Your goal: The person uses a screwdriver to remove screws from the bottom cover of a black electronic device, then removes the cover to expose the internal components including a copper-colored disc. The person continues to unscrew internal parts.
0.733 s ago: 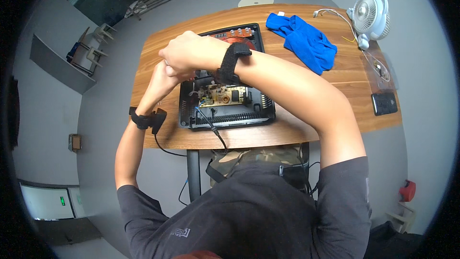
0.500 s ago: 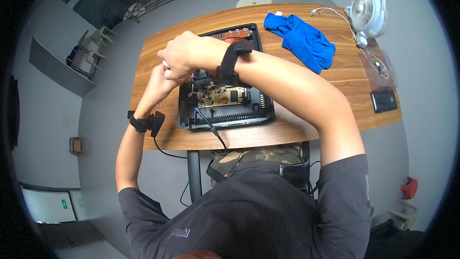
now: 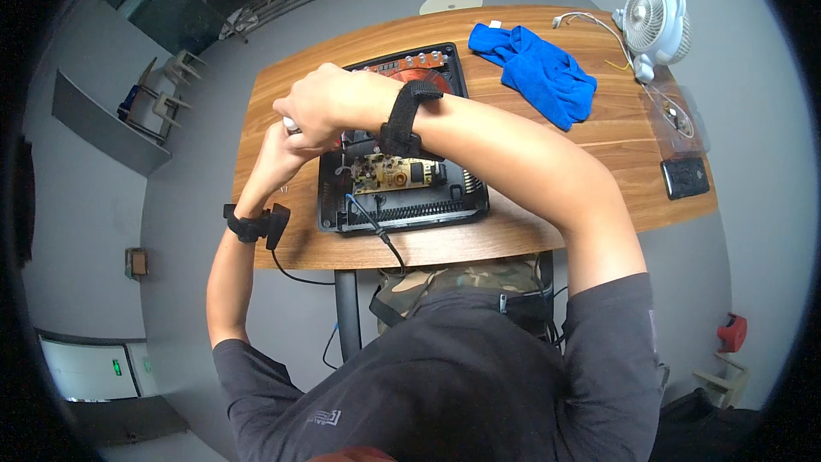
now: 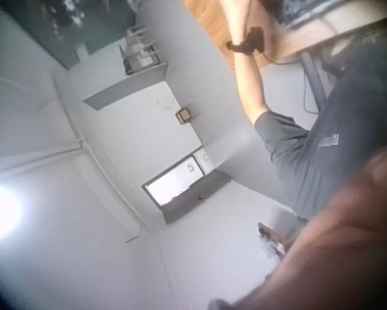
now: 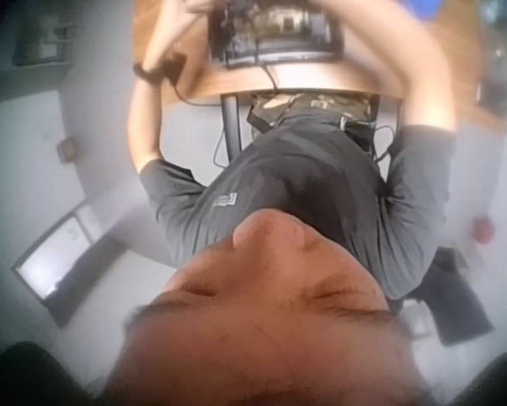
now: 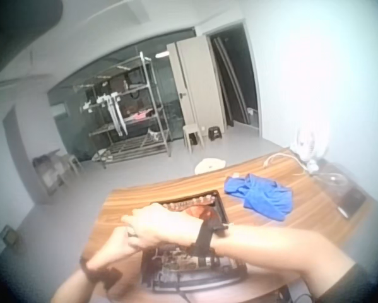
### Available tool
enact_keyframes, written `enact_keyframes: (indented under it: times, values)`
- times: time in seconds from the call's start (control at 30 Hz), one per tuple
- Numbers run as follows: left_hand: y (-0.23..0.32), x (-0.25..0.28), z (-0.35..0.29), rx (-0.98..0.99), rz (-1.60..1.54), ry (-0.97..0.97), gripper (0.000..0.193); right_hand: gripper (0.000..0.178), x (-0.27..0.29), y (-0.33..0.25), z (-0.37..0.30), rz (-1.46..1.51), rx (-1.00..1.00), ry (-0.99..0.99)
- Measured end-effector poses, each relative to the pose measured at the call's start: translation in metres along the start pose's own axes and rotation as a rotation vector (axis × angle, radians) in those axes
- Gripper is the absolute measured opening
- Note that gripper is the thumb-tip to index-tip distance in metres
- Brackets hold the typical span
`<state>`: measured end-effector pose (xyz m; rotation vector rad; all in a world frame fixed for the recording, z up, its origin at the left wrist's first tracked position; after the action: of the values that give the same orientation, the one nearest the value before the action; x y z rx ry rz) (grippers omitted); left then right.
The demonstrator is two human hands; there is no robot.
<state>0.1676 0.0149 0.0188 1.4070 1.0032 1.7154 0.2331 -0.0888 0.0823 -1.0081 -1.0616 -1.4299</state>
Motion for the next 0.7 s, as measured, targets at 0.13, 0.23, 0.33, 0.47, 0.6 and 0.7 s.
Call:
enact_keyframes:
  times: [0.13,0.23,0.33,0.47,0.6,0.7]
  values:
    - [0.012,-0.009,0.004,0.054,0.104,-0.003,0.022,0.043,-0.004,0.008,0.008,-0.08,-0.089,-0.113]
    - [0.01,-0.011,0.009,0.048,0.133,0.012,0.025,0.046,-0.003,0.014,0.002,-0.028,-0.086,-0.088]
    - [0.004,-0.012,0.006,0.034,-0.003,-0.015,0.028,0.047,0.001,0.017,-0.007,0.049,-0.07,-0.028]
    - [0.004,-0.013,0.007,0.008,-0.012,-0.023,0.028,0.048,0.003,0.016,-0.011,0.016,-0.132,-0.018]
    - [0.008,-0.017,0.009,0.055,-0.073,-0.003,0.027,0.048,0.005,0.015,-0.007,-0.062,-0.153,-0.129]
    - [0.008,-0.019,0.015,0.063,0.034,0.032,0.026,0.045,-0.003,0.02,-0.007,-0.019,-0.134,-0.087]
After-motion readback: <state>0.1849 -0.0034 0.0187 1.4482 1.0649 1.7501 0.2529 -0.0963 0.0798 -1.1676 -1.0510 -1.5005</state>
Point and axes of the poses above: each hand's wrist, its own z-axis towards the middle knuckle, its own x-axis out of the back of the hand, y = z × x, the point moved 6 cm from there along z, towards the middle knuckle, and after that the axes turned 12 degrees about -z, right-handed, at the moved point
